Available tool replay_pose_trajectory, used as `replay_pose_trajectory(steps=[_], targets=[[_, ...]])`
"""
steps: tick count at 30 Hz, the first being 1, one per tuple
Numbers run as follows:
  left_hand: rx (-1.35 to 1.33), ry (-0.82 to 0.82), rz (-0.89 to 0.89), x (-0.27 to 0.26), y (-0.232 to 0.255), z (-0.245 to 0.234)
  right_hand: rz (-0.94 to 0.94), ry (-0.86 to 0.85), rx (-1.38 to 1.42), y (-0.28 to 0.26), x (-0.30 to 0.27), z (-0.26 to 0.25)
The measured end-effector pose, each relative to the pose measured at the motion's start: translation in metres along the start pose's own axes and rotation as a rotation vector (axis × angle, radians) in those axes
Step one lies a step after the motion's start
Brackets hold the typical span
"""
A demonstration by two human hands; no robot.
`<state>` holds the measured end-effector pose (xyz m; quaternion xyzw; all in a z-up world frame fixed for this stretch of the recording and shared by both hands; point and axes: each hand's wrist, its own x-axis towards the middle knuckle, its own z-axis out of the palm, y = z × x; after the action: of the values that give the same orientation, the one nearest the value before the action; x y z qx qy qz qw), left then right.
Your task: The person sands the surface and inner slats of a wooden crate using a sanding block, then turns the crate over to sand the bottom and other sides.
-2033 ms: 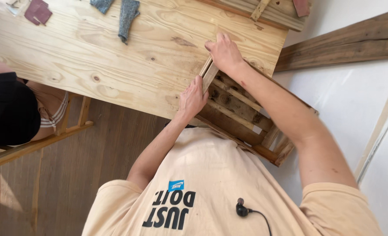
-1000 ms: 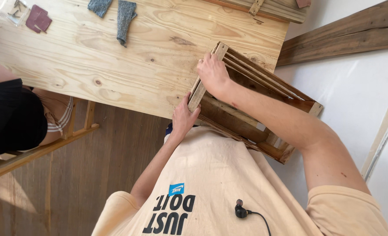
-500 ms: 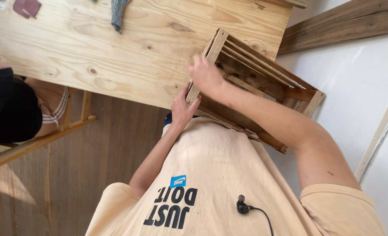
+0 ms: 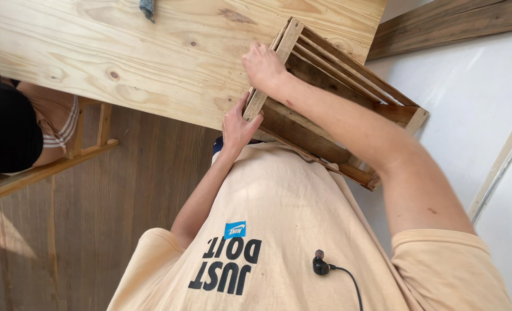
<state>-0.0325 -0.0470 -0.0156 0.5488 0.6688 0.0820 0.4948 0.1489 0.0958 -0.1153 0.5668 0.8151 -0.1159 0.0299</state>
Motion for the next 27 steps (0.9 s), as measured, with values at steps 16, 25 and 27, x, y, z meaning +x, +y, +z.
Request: replay_pose_trajectory(steps=[16, 25, 27], targets=[[0.01, 0.017, -0.044, -0.007, 0.017, -0.009, -0.191, -0.156, 0.065, -0.028, -0.025, -0.071], [0.028, 0.073, 0.029, -0.01, 0.017, -0.004, -0.139, -0.571, 0.091, -0.029, -0.037, -0.213], [0.053, 0.13, 0.16, -0.011, 0.012, -0.002, 0.081, -0.395, 0.44, -0.014, -0.057, -0.294]])
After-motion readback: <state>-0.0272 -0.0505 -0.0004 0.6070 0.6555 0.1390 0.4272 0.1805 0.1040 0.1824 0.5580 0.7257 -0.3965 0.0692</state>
